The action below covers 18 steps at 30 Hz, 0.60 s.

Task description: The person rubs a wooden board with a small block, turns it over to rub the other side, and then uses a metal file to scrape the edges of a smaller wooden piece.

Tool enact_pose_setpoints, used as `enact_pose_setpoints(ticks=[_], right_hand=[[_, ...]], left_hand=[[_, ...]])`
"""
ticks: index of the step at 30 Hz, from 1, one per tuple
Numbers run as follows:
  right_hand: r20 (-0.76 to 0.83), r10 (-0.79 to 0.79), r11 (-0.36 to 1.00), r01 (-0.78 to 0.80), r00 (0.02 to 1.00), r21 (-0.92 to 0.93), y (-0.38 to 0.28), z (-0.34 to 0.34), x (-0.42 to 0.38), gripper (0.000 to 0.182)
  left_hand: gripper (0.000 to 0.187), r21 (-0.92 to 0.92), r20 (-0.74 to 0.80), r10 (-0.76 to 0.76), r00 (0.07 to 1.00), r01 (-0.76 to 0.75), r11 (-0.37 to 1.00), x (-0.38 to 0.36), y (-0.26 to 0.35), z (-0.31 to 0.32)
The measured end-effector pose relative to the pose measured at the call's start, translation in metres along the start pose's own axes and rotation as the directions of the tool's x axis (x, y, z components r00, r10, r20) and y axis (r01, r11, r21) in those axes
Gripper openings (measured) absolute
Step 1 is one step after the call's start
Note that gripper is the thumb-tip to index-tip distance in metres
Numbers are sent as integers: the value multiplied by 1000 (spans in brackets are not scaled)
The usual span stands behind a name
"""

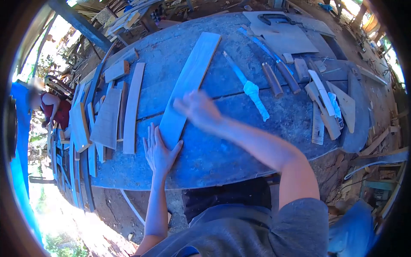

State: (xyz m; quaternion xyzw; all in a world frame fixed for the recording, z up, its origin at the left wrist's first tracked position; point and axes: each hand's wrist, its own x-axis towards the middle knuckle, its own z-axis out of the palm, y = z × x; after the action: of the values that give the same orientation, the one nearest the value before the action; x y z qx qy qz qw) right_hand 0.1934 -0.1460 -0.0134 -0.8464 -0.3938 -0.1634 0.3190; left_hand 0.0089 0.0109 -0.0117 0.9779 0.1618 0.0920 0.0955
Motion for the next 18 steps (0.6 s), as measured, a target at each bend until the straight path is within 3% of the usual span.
enact_pose_setpoints(ticks=[1, 3, 4, 6, 8, 10, 12, 13, 16, 17, 18], right_hand=[[76, 310, 949, -313, 948, 27, 19, -15, 32, 28], [-149, 31, 927, -84, 988, -365, 74, 6, 47, 30], [-142, 26, 929, -77, 990, -363, 79, 4, 50, 30], [-104, -4, 911, -39, 995, -410, 80, 8, 49, 32], [-128, 29, 916, -77, 991, -393, 77, 12, 44, 31], [-164, 64, 916, -123, 984, -383, 63, 9, 45, 30], [-118, 159, 923, -190, 980, -335, 26, 11, 38, 25], [-105, 25, 946, -57, 994, -319, 5, 23, 25, 24], [4, -316, 937, 312, 949, -159, -87, 37, -34, 30], [63, -403, 907, 408, 913, -109, -108, 40, -50, 33], [65, -396, 910, 401, 916, -105, -110, 37, -50, 33]], left_hand=[[104, 89, -47, 14, 999, -9, 996, -9, -2, -4], [111, 166, -112, -1, 994, 20, 986, -20, -3, -3], [111, 165, -110, -10, 994, 28, 986, -28, -7, -4], [117, 27, -23, -247, 969, 247, 969, -43, -15, -5], [113, 2, -43, -254, 966, 254, 967, -50, -17, -3], [102, -146, -139, -55, 989, 34, 989, -51, -24, -3], [99, -237, -119, -49, 992, 20, 971, -52, -32, -2], [96, -323, -109, -35, 993, -2, 946, -49, -34, -2], [92, -288, -124, -43, 991, 6, 958, -50, -29, 0], [92, -287, -117, -40, 992, 5, 958, -53, -29, 1], [91, -309, -126, -68, 990, 26, 951, -55, -29, 2]])
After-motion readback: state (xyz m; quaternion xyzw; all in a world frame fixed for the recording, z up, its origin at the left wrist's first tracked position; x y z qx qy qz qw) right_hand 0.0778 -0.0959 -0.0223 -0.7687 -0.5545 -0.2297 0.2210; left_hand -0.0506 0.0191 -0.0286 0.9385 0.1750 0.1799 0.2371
